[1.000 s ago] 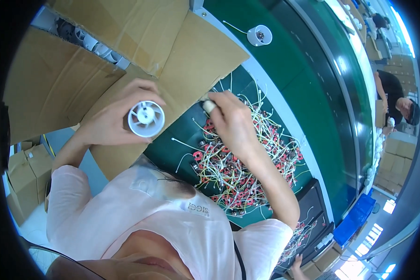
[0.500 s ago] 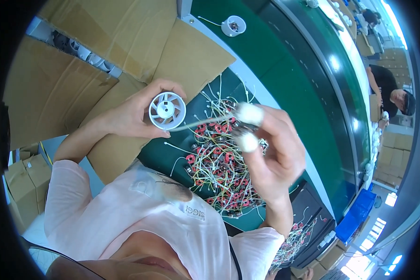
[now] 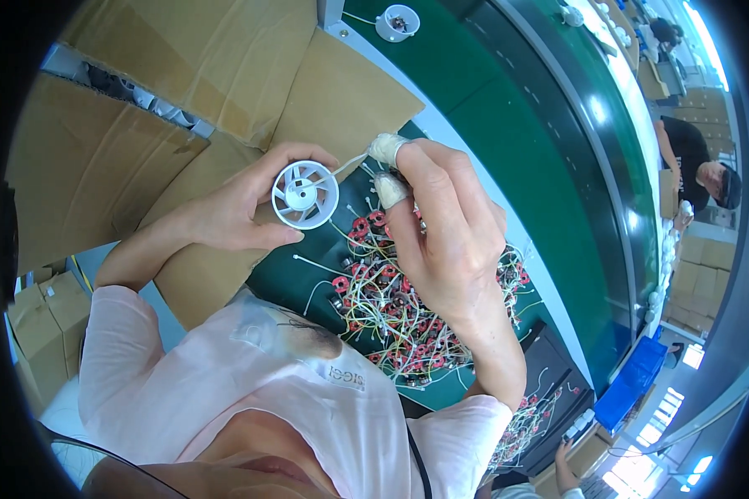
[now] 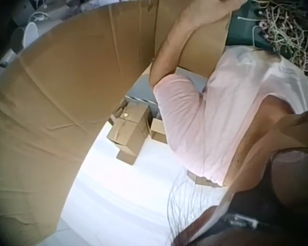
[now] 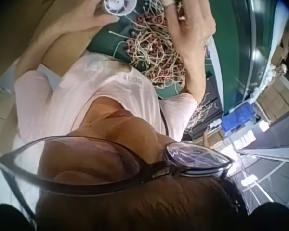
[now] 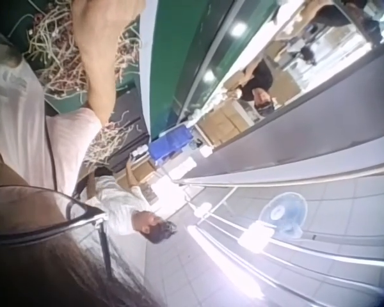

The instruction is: The recorder is assembling electronic components, specifically light bulb modules, by inserting internal wiring components into plastic bases on a factory assembly line.

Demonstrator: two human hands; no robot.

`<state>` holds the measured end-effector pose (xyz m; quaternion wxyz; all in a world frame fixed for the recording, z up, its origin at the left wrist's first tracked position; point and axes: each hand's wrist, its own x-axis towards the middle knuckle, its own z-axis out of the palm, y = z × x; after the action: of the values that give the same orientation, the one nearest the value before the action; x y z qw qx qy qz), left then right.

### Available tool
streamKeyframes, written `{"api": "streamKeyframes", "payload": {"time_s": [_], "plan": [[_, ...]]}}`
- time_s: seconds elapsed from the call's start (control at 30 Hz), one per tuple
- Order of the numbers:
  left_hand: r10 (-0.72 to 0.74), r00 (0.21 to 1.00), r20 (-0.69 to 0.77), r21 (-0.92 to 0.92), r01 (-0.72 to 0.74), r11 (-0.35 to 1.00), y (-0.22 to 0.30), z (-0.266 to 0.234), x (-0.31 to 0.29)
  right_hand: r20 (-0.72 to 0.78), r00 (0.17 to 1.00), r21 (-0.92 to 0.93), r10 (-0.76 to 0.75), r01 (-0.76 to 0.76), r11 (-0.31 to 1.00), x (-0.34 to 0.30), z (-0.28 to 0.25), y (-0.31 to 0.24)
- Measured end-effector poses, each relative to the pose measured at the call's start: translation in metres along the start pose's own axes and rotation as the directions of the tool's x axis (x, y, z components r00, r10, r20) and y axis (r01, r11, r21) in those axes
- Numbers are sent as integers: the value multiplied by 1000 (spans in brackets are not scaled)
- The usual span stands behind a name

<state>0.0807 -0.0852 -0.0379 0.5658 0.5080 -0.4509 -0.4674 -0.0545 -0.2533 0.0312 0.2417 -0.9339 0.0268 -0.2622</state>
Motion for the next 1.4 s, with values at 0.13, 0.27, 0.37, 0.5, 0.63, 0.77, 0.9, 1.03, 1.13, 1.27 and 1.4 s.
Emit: {"api": "streamKeyframes", "payload": {"time_s": [0.13,0.27,0.37,0.5,0.63,0.77,0.9,1.03,1.13,1.27,1.4], "plan": [[43,999,-13,-17,-44,999,-2,0,-1,-14,1000,-104,-27,25,994,-1,0,1],[40,999,-17,2,-40,999,-1,0,0,2,998,-184,-66,65,981,2,-3,-3],[34,999,-34,21,-34,999,-1,0,-1,19,991,-199,-130,131,971,3,-3,-4],[53,997,-50,119,-46,992,0,-1,0,52,973,-162,-227,232,959,5,-2,-11],[155,976,-151,228,-119,966,-9,1,1,120,980,-31,-157,161,986,11,-8,-24],[31,973,-230,285,37,958,-4,5,2,264,952,342,157,-245,907,13,-11,-39],[151,960,-235,384,-51,922,-11,5,-1,507,766,663,395,-639,389,8,-9,-45],[240,928,-283,318,-145,937,-19,7,-1,569,741,777,356,-626,62,-4,1,-33],[291,920,-263,358,-187,915,-22,7,1,584,707,795,399,-598,-103,-12,6,-24],[305,925,-226,362,-211,908,-26,4,-1,470,715,860,519,-503,-86,-20,5,-13],[299,926,-230,373,-199,906,-22,4,-1,514,683,779,519,-625,50,-30,7,-23]]}}
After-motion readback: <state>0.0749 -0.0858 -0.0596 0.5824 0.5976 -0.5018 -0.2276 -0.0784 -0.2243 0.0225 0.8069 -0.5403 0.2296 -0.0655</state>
